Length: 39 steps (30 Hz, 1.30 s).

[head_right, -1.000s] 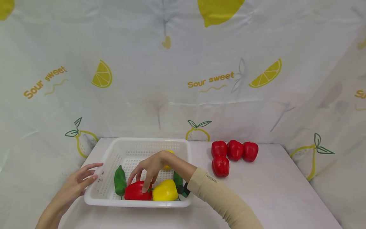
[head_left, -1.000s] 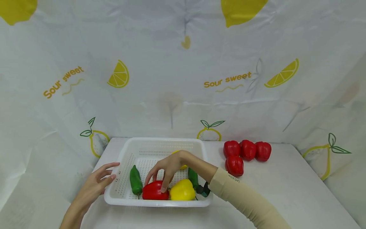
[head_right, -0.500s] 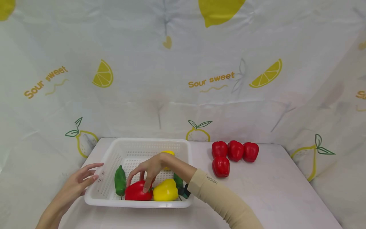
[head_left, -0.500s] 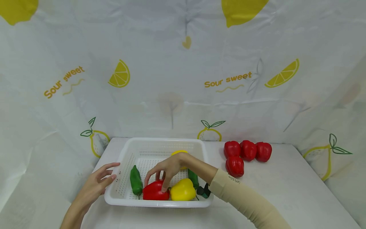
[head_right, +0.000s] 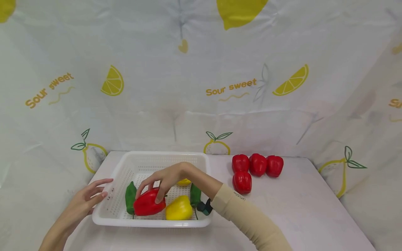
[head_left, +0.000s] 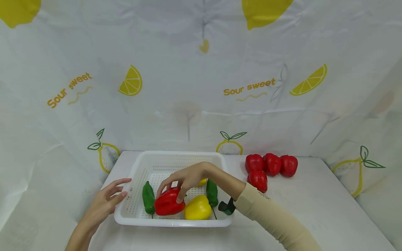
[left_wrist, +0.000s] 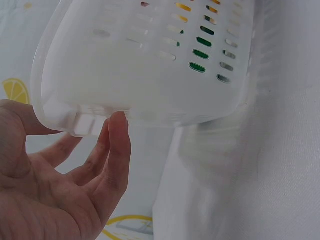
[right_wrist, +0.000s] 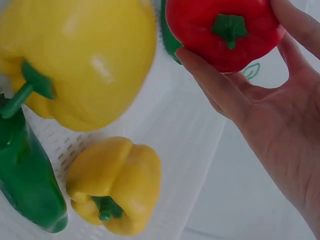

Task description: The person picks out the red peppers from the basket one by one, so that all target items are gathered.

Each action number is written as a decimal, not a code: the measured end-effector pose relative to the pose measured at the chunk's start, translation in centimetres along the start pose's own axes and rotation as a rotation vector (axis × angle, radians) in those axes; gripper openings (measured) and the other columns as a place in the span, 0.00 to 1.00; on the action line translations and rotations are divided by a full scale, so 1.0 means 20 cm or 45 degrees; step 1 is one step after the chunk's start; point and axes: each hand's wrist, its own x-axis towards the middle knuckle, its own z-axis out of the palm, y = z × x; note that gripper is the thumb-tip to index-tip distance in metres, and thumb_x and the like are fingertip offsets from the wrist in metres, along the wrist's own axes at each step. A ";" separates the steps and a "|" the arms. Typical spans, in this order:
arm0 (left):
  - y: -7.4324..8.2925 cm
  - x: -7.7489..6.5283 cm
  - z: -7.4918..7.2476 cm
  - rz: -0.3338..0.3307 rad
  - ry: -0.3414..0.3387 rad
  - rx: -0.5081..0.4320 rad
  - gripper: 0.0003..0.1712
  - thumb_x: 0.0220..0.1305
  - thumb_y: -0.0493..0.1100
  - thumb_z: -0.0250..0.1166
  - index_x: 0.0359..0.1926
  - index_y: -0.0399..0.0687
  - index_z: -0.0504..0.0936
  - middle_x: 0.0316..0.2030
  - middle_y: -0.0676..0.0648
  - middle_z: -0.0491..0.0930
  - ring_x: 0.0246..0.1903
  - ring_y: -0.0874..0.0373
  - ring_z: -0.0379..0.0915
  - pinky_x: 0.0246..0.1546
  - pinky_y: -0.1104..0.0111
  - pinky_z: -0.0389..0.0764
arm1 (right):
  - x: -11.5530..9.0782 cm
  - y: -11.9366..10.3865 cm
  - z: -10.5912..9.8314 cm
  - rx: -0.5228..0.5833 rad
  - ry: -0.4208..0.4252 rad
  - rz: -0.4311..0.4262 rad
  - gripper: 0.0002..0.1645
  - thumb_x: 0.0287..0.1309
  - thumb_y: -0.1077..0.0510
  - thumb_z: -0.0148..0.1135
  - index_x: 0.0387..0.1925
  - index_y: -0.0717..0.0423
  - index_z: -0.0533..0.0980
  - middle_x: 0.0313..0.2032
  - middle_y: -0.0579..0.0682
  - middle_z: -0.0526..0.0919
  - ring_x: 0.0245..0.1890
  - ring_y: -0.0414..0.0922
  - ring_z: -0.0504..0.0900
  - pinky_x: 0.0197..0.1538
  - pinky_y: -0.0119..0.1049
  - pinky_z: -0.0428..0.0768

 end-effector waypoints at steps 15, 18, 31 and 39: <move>0.00 0.00 -0.01 0.003 0.009 0.008 0.32 0.79 0.47 0.66 0.79 0.50 0.70 0.62 0.35 0.81 0.47 0.66 0.83 0.41 0.62 0.88 | -0.28 -0.03 -0.03 0.081 0.315 -0.104 0.33 0.62 0.55 0.65 0.69 0.52 0.77 0.67 0.51 0.82 0.61 0.45 0.83 0.61 0.42 0.88; 0.00 0.00 -0.01 0.000 0.006 0.007 0.32 0.79 0.47 0.66 0.79 0.50 0.70 0.62 0.36 0.82 0.47 0.66 0.83 0.41 0.62 0.87 | -0.34 -0.03 -0.03 0.093 0.363 -0.116 0.32 0.65 0.55 0.63 0.70 0.52 0.75 0.69 0.52 0.80 0.63 0.47 0.81 0.62 0.43 0.87; -0.01 0.01 -0.01 -0.004 -0.001 -0.001 0.33 0.79 0.48 0.65 0.79 0.51 0.69 0.61 0.37 0.82 0.47 0.66 0.84 0.41 0.62 0.88 | -0.63 0.01 0.03 0.232 0.618 -0.105 0.29 0.71 0.56 0.57 0.71 0.47 0.73 0.68 0.53 0.79 0.63 0.56 0.81 0.63 0.49 0.85; 0.00 0.00 -0.01 -0.024 -0.008 0.011 0.34 0.79 0.50 0.66 0.80 0.51 0.69 0.63 0.36 0.80 0.48 0.66 0.83 0.42 0.62 0.87 | -0.72 0.05 0.07 0.268 0.694 -0.128 0.30 0.70 0.60 0.60 0.72 0.51 0.71 0.69 0.58 0.78 0.64 0.57 0.80 0.59 0.49 0.88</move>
